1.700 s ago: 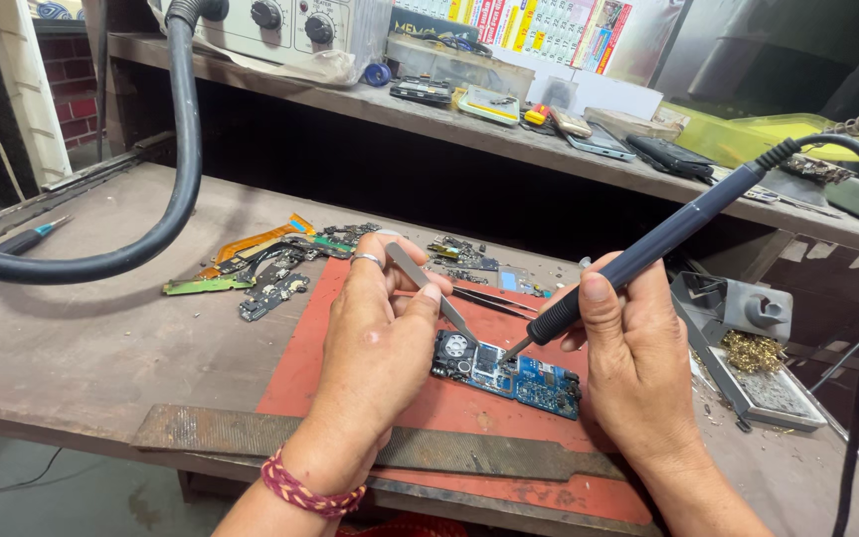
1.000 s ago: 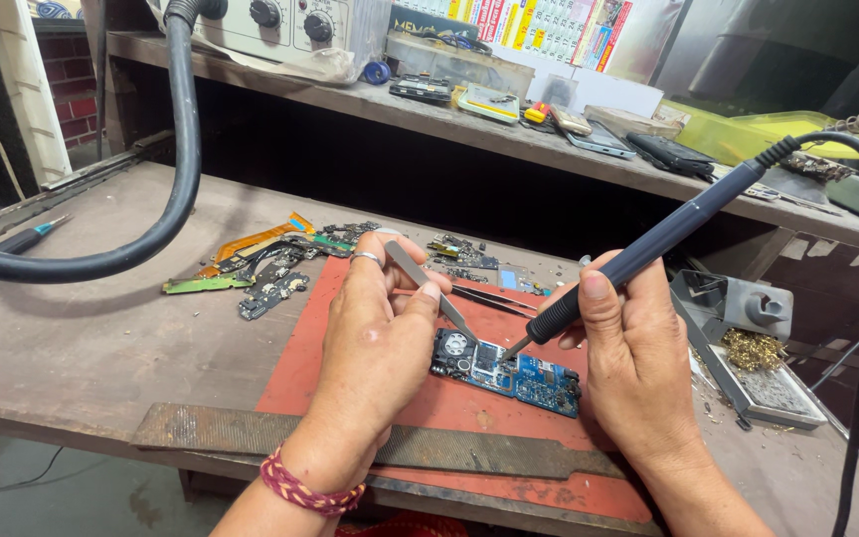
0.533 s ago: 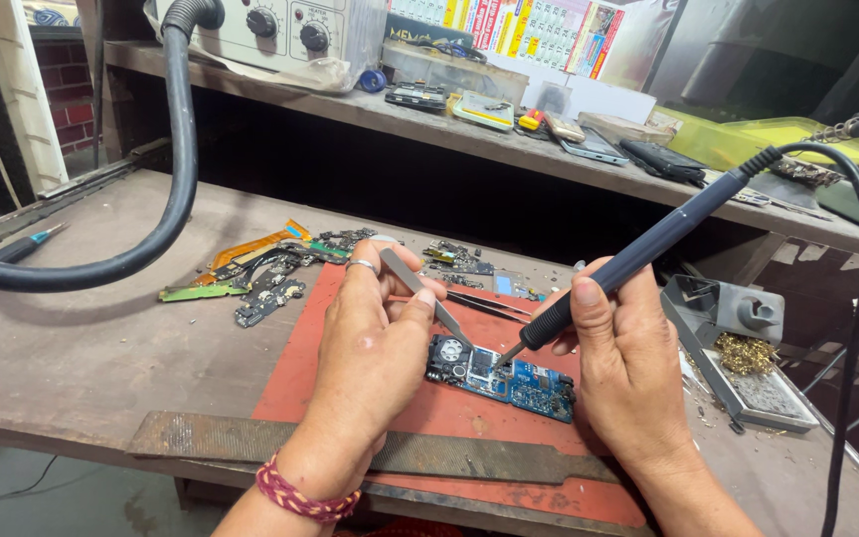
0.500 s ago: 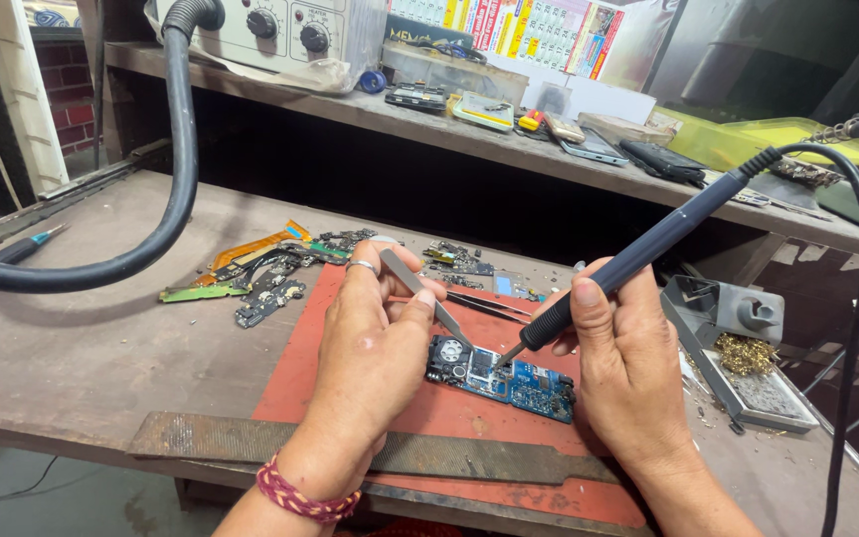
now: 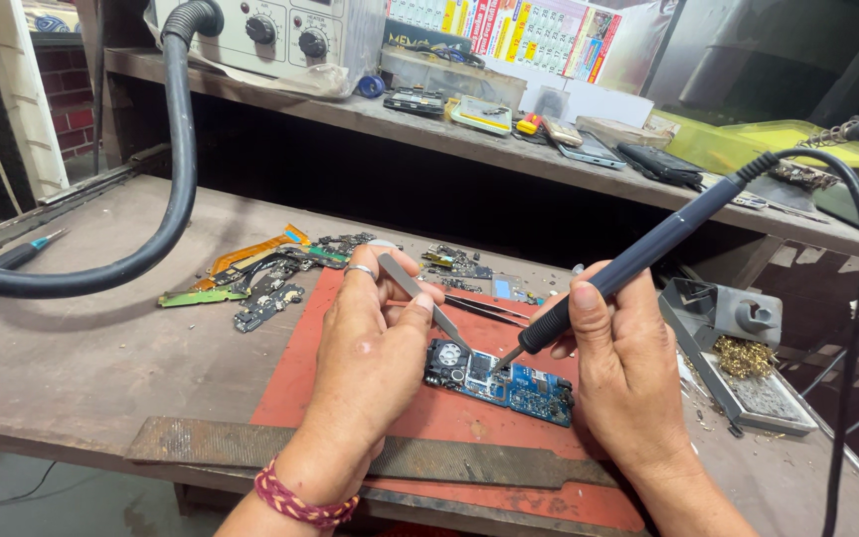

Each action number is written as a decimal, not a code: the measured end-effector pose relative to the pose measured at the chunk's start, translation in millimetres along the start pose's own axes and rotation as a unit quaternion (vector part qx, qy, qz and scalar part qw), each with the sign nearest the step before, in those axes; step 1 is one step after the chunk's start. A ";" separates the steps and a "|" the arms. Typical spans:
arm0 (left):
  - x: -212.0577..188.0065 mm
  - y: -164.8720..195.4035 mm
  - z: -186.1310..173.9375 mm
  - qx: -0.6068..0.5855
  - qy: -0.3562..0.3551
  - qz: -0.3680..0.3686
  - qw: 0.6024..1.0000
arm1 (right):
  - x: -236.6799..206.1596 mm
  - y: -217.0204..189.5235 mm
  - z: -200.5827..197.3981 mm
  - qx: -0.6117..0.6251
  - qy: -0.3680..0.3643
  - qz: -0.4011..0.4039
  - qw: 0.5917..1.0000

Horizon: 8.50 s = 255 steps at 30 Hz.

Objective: The person uses a soldering iron and tweezers to solder components on a small blue circuit board. They repeatedly apply solder to specific points on the board while holding it steady with their left hand.

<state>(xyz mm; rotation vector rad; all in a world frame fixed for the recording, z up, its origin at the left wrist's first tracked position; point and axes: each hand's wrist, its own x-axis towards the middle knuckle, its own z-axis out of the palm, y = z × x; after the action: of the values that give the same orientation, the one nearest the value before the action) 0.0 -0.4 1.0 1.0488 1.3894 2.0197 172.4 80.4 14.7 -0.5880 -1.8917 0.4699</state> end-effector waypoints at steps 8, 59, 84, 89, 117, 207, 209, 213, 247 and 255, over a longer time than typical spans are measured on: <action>-1.1 3.0 -0.3 0.040 0.014 0.001 0.999 | -0.2 2.1 -0.4 0.001 0.001 -0.007 1.000; 17.6 0.4 -32.4 0.171 0.072 -0.032 0.982 | 3.9 4.6 0.4 0.067 0.006 -0.019 0.998; 37.8 32.7 -76.1 0.276 -0.024 0.006 0.961 | 6.0 17.5 -1.8 0.124 -0.012 -0.007 0.992; 54.7 50.9 -86.2 0.277 -0.015 0.097 0.956 | 13.8 16.8 -5.0 0.175 -0.005 0.057 0.983; 91.3 -12.7 -52.5 0.375 -0.100 -0.011 0.922 | 54.0 -3.3 36.5 0.213 -0.011 0.219 0.952; 59.4 -14.8 -46.8 0.140 -0.122 -0.036 0.982 | 44.4 25.3 35.6 0.184 -0.008 0.206 0.961; 58.8 -15.2 -46.7 0.149 -0.121 -0.022 0.981 | 43.9 24.9 36.1 0.183 -0.007 0.206 0.961; 58.4 -16.5 -47.7 0.165 -0.122 -0.013 0.979 | 40.7 22.7 37.2 0.188 -0.002 0.204 0.961; 58.1 -18.9 -49.6 0.177 -0.125 -0.005 0.976 | 39.1 24.2 37.3 0.197 -0.003 0.204 0.959; 57.8 -19.3 -49.1 0.181 -0.124 -0.003 0.976 | 38.6 25.2 37.0 0.188 -0.007 0.202 0.961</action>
<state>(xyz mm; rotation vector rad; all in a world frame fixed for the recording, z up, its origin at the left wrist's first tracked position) -74.6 21.4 -7.7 1.3943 1.6525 1.5953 130.0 121.7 15.0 -0.7141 -1.6332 1.0743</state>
